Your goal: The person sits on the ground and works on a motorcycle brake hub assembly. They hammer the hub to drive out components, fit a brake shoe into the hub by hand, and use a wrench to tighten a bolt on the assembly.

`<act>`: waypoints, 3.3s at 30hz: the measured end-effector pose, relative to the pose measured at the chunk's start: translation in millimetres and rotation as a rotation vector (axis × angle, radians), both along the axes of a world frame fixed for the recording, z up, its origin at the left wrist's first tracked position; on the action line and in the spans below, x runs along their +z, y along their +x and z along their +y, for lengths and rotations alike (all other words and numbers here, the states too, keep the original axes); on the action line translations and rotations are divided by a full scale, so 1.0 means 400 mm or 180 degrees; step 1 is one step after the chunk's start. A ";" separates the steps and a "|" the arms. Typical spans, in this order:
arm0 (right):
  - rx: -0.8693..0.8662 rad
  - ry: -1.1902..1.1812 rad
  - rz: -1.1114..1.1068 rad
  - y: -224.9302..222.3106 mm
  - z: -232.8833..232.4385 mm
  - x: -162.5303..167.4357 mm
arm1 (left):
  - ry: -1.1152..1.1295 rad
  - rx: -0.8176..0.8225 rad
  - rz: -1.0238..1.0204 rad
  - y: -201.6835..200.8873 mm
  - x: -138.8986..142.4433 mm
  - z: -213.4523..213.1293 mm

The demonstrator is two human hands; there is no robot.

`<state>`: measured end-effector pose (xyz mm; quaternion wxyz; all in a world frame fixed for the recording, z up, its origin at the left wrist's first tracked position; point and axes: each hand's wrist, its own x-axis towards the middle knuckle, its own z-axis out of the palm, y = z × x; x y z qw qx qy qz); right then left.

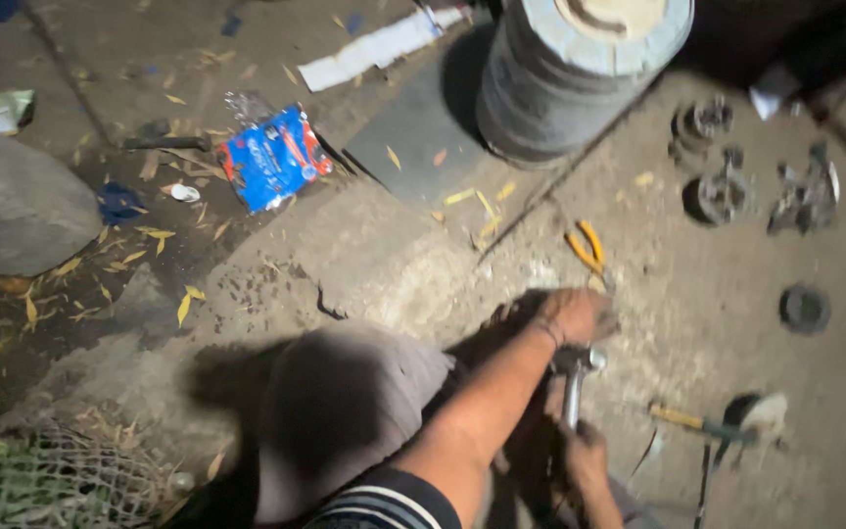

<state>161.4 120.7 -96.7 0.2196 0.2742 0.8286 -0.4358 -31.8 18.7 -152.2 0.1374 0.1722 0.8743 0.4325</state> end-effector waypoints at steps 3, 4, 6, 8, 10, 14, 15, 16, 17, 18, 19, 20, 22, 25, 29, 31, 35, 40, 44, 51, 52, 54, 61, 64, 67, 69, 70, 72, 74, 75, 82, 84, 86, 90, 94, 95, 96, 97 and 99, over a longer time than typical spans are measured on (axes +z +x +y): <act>0.0099 0.0181 0.0233 0.032 0.035 -0.021 | -0.0436 -0.0403 0.0366 -0.005 -0.066 0.028; 0.0044 0.0284 0.0632 0.042 0.043 -0.024 | -0.0438 -0.0830 0.0837 -0.002 -0.084 0.040; -0.0077 0.0373 0.0671 0.070 0.067 -0.034 | -0.0034 -0.0138 -0.0103 0.015 -0.128 0.053; 0.0016 0.0695 0.0944 0.083 0.073 -0.021 | 0.0821 0.0377 0.0412 0.028 -0.141 0.048; -0.0160 0.0602 0.0950 0.086 0.063 0.013 | 0.0515 0.0441 0.0146 0.036 -0.133 0.030; -0.0290 0.0677 0.0939 0.056 0.026 0.087 | 0.0454 0.0499 0.0273 0.032 -0.075 0.006; -0.0204 0.0799 0.1064 0.049 0.017 0.096 | 0.0447 0.0510 0.0365 0.028 -0.061 0.003; -0.0231 0.0752 0.1122 0.045 0.012 0.099 | 0.0440 0.0516 0.0455 0.026 -0.050 0.002; -0.0264 0.0712 0.1171 0.044 0.009 0.096 | 0.0401 0.0517 0.0461 0.025 -0.044 0.002; -0.0300 0.0675 0.1219 0.045 0.011 0.087 | 0.0363 0.0515 0.0464 0.024 -0.043 0.004; -0.0125 0.0790 0.1148 0.050 0.015 0.074 | 0.0322 0.0512 0.0460 0.026 -0.047 0.006; 0.0044 0.0909 0.1087 0.054 0.023 0.058 | 0.0262 0.0450 0.0363 0.026 -0.056 0.009; 0.0217 0.0992 0.1003 0.065 0.042 0.023 | 0.0144 0.0332 0.0187 0.028 -0.083 0.018; 0.0169 0.0977 0.0858 0.074 0.065 -0.010 | 0.0133 0.0337 0.0362 0.031 -0.121 0.031; 0.0047 0.0473 0.0798 0.045 0.058 0.000 | -0.0171 -0.0168 0.0188 0.037 -0.108 0.033; 0.0178 0.0704 0.0772 0.018 0.043 0.015 | -0.0410 -0.0161 0.0567 0.036 -0.074 0.031; 0.0096 0.0862 0.0584 -0.016 0.022 0.026 | -0.0368 -0.0498 0.0774 0.005 -0.003 0.018; 0.0152 0.0519 0.0595 -0.007 0.031 0.003 | -0.0253 -0.0224 0.0064 -0.004 0.006 0.017; 0.0130 0.0266 0.0711 -0.019 0.027 -0.001 | 0.0025 -0.0034 -0.0086 -0.015 0.004 0.021; 0.0197 0.0442 0.0333 -0.072 -0.006 -0.008 | -0.0133 -0.0020 -0.0144 -0.038 0.029 0.001; 0.0036 0.0273 0.0480 -0.071 -0.002 -0.013 | -0.0132 0.0003 -0.0122 -0.037 0.030 -0.001; -0.0302 -0.0050 0.0696 -0.067 0.010 -0.024 | -0.0118 0.0025 -0.0152 -0.032 0.031 -0.002; 0.0170 0.0798 0.0194 -0.072 0.034 -0.035 | -0.0132 0.0037 -0.0258 -0.029 0.033 -0.008; -0.0026 0.0553 0.0247 -0.064 0.035 -0.040 | -0.0106 -0.0028 -0.0114 -0.028 0.023 0.005; 0.0036 0.0364 0.0470 -0.048 0.041 -0.046 | -0.0209 -0.0176 -0.0130 -0.022 0.007 0.023; 0.0091 0.0230 0.0658 -0.046 0.043 -0.050 | -0.0242 -0.0174 -0.0219 -0.026 -0.004 0.024; 0.0070 0.0167 0.0550 -0.047 0.043 -0.051 | -0.0150 -0.0113 -0.0125 -0.029 -0.006 0.022; 0.0001 0.0027 0.0347 -0.056 0.041 -0.053 | 0.0021 -0.0037 0.0080 -0.032 -0.005 0.016; -0.0205 0.0277 0.0482 -0.063 0.037 -0.059 | -0.0012 -0.0070 -0.0081 -0.033 -0.002 0.011; -0.0273 0.0462 0.0513 -0.064 0.035 -0.059 | 0.0033 -0.0061 -0.0199 -0.029 0.000 0.011; -0.0388 0.0402 0.0205 -0.053 0.042 -0.073 | 0.0389 0.0146 -0.0439 -0.020 -0.025 0.013; -0.0823 0.0010 0.0173 -0.050 0.047 -0.075 | 0.0511 0.0113 -0.0424 -0.026 -0.037 0.016; -0.1050 -0.0472 -0.0053 -0.049 0.050 -0.075 | 0.0533 0.0181 -0.0384 -0.027 -0.041 0.018; -0.1353 -0.0931 -0.0115 -0.049 0.044 -0.073 | 0.0699 0.0348 -0.0274 -0.022 -0.044 0.020; -0.1143 -0.0419 0.0013 -0.054 0.032 -0.066 | 0.0544 0.0226 -0.0241 -0.021 -0.036 0.014; -0.1156 -0.0499 -0.0033 -0.056 0.030 -0.062 | 0.0575 0.0234 -0.0294 -0.022 -0.035 0.012; -0.1168 -0.0583 -0.0080 -0.057 0.028 -0.057 | 0.0603 0.0243 -0.0348 -0.024 -0.033 0.010; -0.1218 -0.0671 -0.0134 -0.058 0.026 -0.049 | 0.0664 0.0270 -0.0345 -0.025 -0.031 0.010; -0.1340 -0.0837 -0.0242 -0.060 0.023 -0.028 | 0.0794 0.0304 -0.0346 -0.026 -0.026 0.011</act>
